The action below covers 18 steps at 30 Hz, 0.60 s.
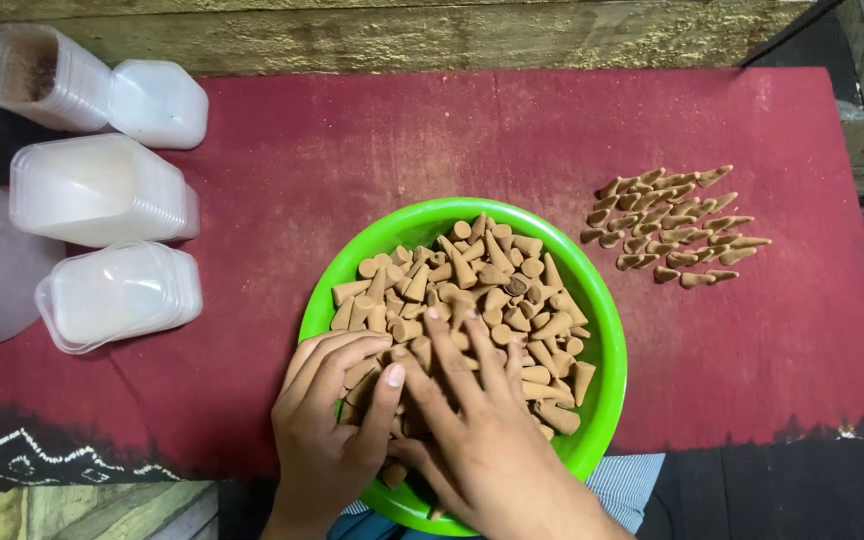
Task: The person repeatedly picks small brown cone-shaped clay pieces from a green bowl and places them in neat rows on a red table. The person occasionally reshapes individual cones by hand before arranging them. The task continues throughout the clip with the arranged cones accumulating on the table.
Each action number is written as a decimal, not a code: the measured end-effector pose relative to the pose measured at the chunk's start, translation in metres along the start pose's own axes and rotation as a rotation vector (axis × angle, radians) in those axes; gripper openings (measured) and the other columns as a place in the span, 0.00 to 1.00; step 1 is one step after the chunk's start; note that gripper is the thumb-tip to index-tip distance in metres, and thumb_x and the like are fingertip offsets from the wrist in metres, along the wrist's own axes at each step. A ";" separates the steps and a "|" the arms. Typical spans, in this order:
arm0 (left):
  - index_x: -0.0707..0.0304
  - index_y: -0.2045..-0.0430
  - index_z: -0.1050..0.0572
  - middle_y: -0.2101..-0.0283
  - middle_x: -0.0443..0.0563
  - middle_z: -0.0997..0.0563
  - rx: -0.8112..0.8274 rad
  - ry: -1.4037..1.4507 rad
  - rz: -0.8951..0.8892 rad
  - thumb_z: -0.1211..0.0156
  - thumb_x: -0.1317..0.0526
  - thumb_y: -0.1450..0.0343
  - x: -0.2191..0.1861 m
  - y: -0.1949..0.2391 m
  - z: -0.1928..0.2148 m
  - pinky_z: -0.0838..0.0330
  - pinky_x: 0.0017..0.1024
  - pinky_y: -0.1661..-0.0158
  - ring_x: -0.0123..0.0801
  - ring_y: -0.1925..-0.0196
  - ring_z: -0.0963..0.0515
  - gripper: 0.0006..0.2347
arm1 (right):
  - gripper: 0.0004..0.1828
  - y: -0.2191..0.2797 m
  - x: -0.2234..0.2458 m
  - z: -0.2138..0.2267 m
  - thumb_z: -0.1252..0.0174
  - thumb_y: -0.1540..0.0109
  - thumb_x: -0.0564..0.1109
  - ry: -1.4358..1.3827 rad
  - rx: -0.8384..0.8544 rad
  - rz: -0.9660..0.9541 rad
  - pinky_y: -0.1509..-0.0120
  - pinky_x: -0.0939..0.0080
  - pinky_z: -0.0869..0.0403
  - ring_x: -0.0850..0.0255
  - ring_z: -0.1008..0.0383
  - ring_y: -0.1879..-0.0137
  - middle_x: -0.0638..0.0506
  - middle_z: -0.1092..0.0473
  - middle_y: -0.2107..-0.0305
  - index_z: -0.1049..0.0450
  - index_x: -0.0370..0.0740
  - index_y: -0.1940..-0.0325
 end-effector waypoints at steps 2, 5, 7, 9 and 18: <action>0.69 0.65 0.22 0.60 0.53 0.16 0.003 0.003 -0.011 0.44 0.63 0.28 0.000 0.000 0.000 0.23 0.35 0.48 0.41 0.56 0.18 0.07 | 0.37 0.000 0.001 0.007 0.41 0.33 0.53 -0.136 -0.007 0.016 0.31 0.14 0.60 0.30 0.65 0.19 0.34 0.60 0.23 0.44 0.39 0.24; 0.69 0.64 0.22 0.60 0.54 0.17 0.010 0.014 -0.013 0.44 0.62 0.27 0.000 0.001 0.000 0.23 0.36 0.48 0.41 0.55 0.18 0.08 | 0.31 0.009 -0.004 0.019 0.44 0.32 0.47 -0.269 -0.065 0.090 0.25 0.21 0.59 0.33 0.58 0.19 0.35 0.53 0.25 0.40 0.38 0.26; 0.69 0.64 0.22 0.59 0.54 0.17 0.016 0.021 -0.008 0.45 0.61 0.27 0.002 0.001 0.000 0.23 0.37 0.48 0.42 0.54 0.18 0.09 | 0.30 0.020 -0.013 0.027 0.46 0.31 0.47 -0.267 -0.119 0.148 0.19 0.31 0.52 0.34 0.53 0.19 0.36 0.49 0.25 0.41 0.38 0.26; 0.68 0.63 0.23 0.60 0.54 0.17 0.041 0.020 -0.026 0.42 0.62 0.29 0.002 0.002 0.000 0.25 0.41 0.45 0.44 0.55 0.18 0.08 | 0.27 0.036 -0.026 0.035 0.44 0.34 0.39 -0.272 -0.231 0.164 0.16 0.38 0.44 0.41 0.41 0.22 0.35 0.43 0.29 0.36 0.36 0.30; 0.59 0.59 0.29 0.56 0.51 0.24 0.418 -0.063 -0.558 0.53 0.56 0.22 -0.039 0.012 -0.015 0.30 0.46 0.49 0.46 0.49 0.22 0.08 | 0.13 0.097 -0.078 0.021 0.40 0.39 0.31 -0.104 -0.690 0.104 0.35 0.48 0.20 0.43 0.18 0.45 0.34 0.24 0.53 0.26 0.29 0.50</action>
Point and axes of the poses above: each hand's wrist, its own y-axis away from the middle knuckle, its own z-axis out of the back of the hand, x = y × z, the point moved 5 cm from there along -y, towards the middle knuckle
